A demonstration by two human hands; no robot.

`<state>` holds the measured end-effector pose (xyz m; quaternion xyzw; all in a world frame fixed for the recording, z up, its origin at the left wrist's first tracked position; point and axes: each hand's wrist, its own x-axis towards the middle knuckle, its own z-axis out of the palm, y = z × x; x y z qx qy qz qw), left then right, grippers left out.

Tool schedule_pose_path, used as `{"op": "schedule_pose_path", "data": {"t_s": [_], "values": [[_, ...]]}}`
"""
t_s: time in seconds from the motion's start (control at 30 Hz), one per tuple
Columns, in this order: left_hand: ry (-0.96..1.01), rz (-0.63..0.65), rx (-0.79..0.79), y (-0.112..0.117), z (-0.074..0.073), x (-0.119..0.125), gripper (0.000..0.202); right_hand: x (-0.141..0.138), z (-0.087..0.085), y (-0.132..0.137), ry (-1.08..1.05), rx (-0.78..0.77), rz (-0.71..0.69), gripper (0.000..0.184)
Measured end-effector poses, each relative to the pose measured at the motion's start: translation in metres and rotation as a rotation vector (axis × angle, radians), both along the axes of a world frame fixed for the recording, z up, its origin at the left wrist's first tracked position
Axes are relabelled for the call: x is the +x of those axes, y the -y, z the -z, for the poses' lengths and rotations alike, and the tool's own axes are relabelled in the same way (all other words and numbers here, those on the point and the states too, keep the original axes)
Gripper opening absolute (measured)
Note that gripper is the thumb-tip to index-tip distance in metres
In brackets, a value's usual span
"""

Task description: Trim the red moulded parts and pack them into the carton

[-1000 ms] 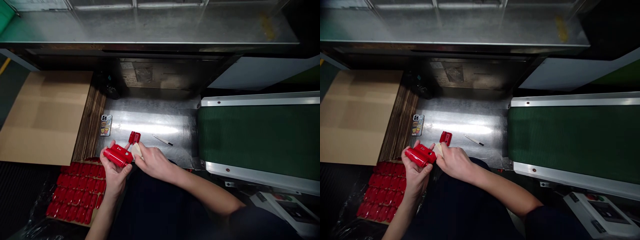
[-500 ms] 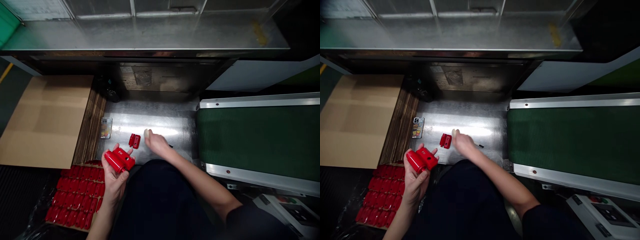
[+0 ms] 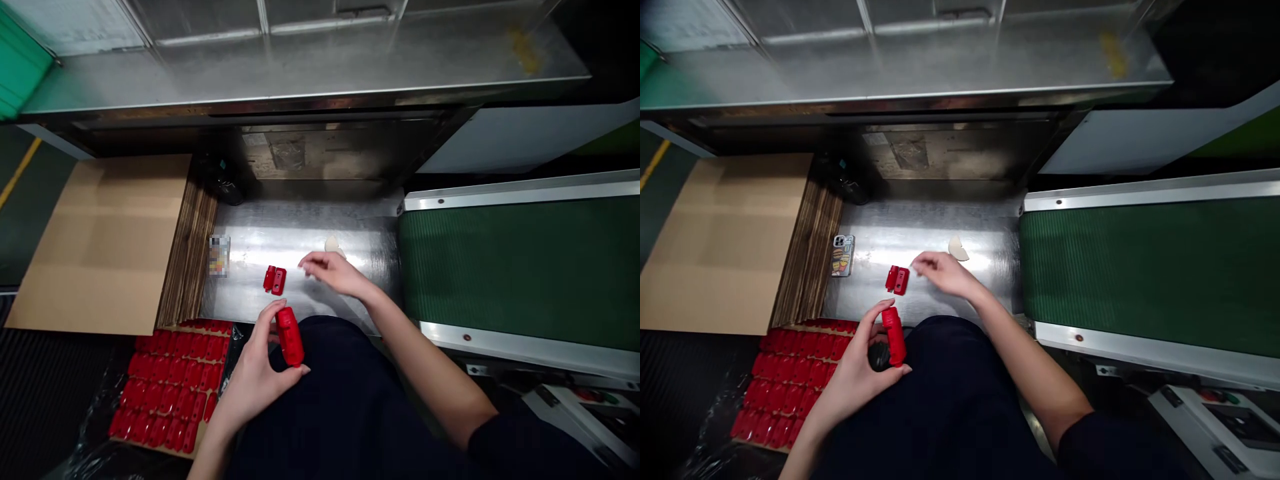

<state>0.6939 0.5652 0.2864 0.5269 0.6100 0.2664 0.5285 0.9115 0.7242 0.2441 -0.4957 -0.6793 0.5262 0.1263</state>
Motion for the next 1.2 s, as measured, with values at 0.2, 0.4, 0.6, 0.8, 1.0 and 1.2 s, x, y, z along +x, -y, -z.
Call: {"op": "schedule_pose_path", "data": {"t_s": [0.2,0.4,0.6,0.8,1.0,1.2], "values": [[-0.059,0.119,0.058,0.003,0.001,0.003,0.096,0.007,-0.063,0.048,-0.272,0.16,-0.292,0.024],[-0.131,0.244,0.05,-0.001,-0.002,0.002,0.099,0.011,-0.057,0.049,-0.177,0.253,-0.342,0.021],[-0.15,0.296,0.061,-0.002,-0.001,0.002,0.098,0.012,-0.059,0.046,-0.109,0.276,-0.43,0.022],[-0.117,0.294,0.086,-0.002,-0.001,0.003,0.096,0.011,-0.06,0.047,-0.055,0.251,-0.469,0.022],[-0.105,0.31,0.05,-0.001,-0.005,0.004,0.096,0.014,-0.06,0.05,-0.098,0.201,-0.434,0.021],[0.191,0.162,-0.139,0.007,0.007,0.003,0.099,0.02,-0.034,0.056,-0.23,-0.102,-0.231,0.025]]}}
